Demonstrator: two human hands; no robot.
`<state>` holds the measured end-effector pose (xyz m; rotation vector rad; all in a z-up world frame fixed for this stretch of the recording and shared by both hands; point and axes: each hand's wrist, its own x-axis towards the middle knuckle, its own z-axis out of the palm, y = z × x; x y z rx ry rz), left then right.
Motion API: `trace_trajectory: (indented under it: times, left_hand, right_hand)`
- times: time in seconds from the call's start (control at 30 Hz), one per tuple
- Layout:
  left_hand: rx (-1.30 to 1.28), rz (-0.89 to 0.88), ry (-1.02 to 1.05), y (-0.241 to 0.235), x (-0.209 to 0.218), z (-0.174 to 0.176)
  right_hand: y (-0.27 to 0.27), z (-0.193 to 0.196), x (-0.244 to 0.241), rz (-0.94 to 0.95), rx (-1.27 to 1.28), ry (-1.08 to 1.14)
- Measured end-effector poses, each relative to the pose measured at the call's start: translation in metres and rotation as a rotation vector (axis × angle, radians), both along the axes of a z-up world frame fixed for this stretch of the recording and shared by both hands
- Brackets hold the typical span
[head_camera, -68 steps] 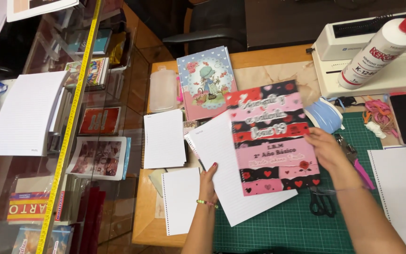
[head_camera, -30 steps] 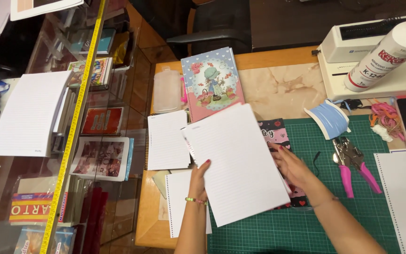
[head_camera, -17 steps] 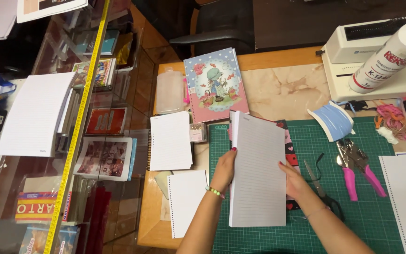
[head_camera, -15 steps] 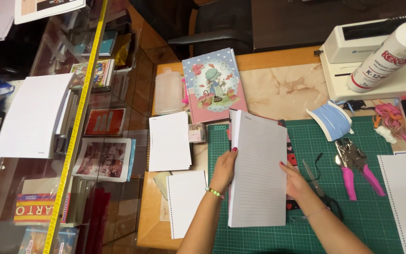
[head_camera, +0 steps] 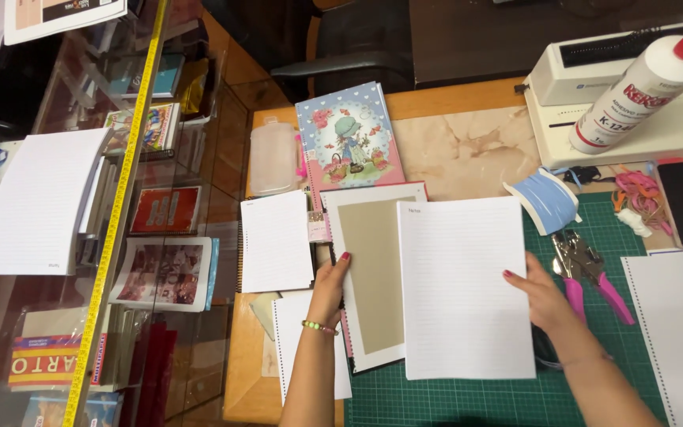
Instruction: The person assembles notebooks by cutting a black elastic band with scissors and attaching it to the spine of a notebook. They then handle a stack of lined paper and a blue-and-pink notebook, threading a light blue ribbon through the spine holes to secure the pages.
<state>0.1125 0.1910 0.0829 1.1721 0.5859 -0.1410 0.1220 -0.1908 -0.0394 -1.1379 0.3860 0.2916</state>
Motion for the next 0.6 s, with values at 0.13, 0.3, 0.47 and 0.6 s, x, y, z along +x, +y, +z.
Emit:
trace_trajectory:
  times: [0.13, 0.3, 0.47, 0.6]
  left_hand:
    - [-0.011, 0.031, -0.01, 0.007, 0.006, -0.044]
    - [-0.072, 0.026, 0.004, -0.005, 0.014, -0.13]
    - [0.191, -0.091, 0.088, -0.043, 0.016, -0.182]
    - [0.371, -0.167, 0.075, -0.062, 0.012, -0.166]
  right_hand:
    - [-0.023, 0.006, -0.001, -0.046, 0.014, -0.023]
    - [-0.054, 0.038, -0.004, -0.105, -0.18, -0.168]
    - [-0.057, 0.086, 0.008, -0.209, -0.141, -0.159]
    - [-0.075, 0.064, 0.022, -0.205, -0.108, -0.259]
